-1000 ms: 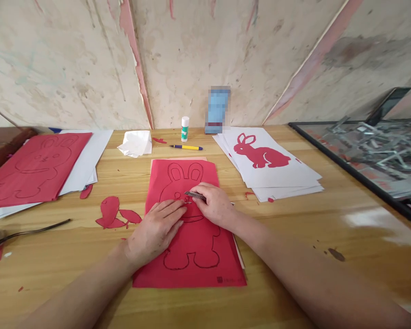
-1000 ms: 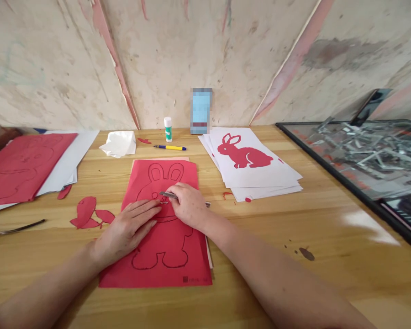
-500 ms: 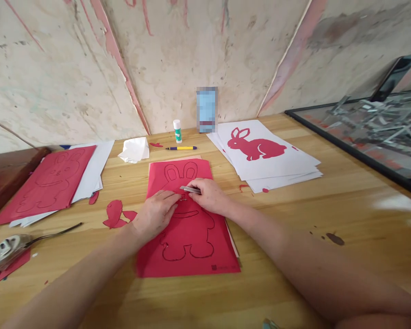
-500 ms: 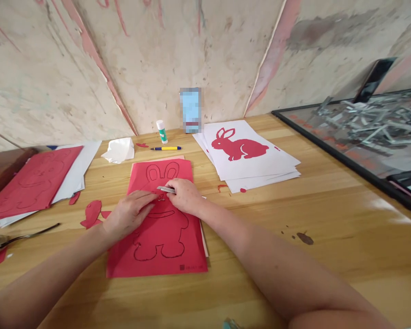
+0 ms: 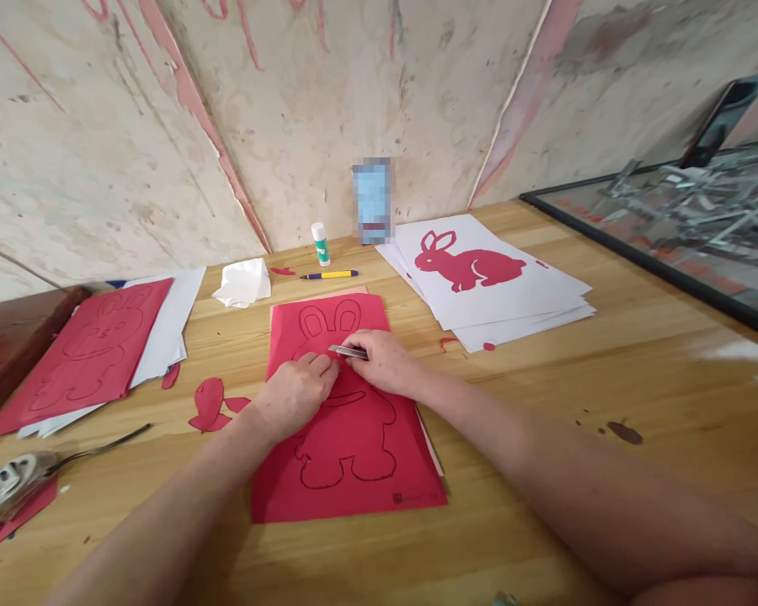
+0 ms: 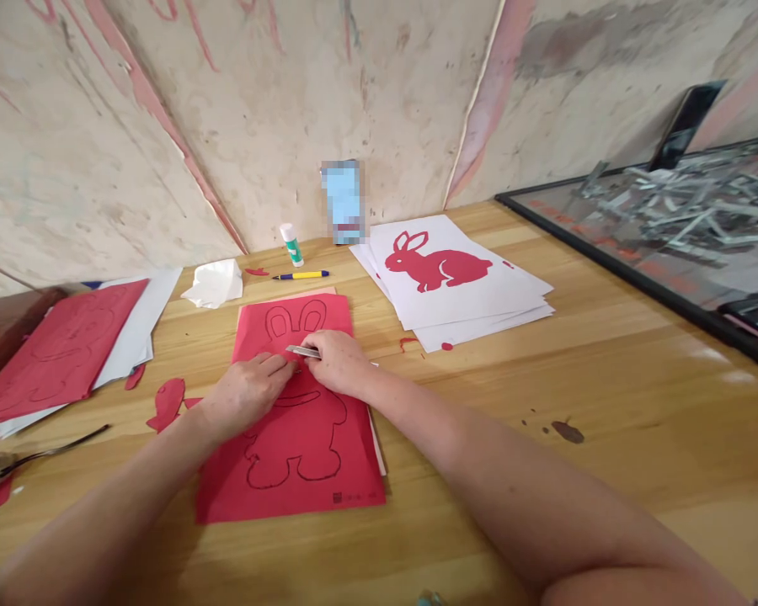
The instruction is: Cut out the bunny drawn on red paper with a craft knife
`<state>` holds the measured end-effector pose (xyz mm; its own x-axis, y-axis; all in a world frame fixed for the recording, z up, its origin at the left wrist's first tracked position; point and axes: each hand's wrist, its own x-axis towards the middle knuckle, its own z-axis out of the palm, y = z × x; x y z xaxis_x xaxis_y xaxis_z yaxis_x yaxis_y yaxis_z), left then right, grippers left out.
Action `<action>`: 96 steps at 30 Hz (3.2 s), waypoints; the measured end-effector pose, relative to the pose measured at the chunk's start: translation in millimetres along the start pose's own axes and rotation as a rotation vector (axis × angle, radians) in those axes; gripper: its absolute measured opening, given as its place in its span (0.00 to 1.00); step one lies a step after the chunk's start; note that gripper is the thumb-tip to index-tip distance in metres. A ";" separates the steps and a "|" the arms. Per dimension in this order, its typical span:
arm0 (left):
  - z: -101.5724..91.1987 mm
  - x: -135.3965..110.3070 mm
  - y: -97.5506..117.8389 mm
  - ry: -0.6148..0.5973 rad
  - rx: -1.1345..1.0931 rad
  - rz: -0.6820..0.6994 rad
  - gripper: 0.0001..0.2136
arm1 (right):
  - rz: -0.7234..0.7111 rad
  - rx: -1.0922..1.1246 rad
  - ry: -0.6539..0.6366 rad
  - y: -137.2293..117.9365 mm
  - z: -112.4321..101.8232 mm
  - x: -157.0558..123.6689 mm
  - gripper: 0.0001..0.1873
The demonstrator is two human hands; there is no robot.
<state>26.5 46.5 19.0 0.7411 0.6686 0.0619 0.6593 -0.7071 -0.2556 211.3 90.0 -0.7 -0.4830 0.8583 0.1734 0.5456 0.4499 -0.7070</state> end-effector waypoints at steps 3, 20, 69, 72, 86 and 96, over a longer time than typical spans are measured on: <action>0.2 0.1 2.2 0.022 0.021 0.007 0.09 | -0.003 0.003 0.004 -0.7 0.2 -0.4 0.08; 13.8 -2.6 0.8 0.219 -0.021 -0.008 0.09 | 0.027 -0.007 -0.005 -4.6 -1.9 -2.3 0.08; -4.3 -24.6 4.2 0.127 -0.253 -0.173 0.16 | 0.074 0.156 -0.046 -9.3 -8.1 -5.9 0.12; 5.6 -26.4 19.2 0.151 -0.226 -0.074 0.18 | 0.071 0.123 -0.056 -12.9 -10.3 -9.8 0.11; 16.1 -27.7 11.1 0.271 -0.275 -0.028 0.14 | 0.240 -0.394 -0.169 -44.2 1.9 -6.4 0.04; 15.4 -25.9 8.1 0.266 -0.302 -0.027 0.14 | 0.332 -0.292 -0.174 -42.9 11.1 -9.5 0.06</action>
<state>10.7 27.0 0.5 0.7040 0.6329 0.3222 0.6571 -0.7526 0.0425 184.9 59.8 20.4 -0.3440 0.9245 -0.1645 0.8476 0.2303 -0.4780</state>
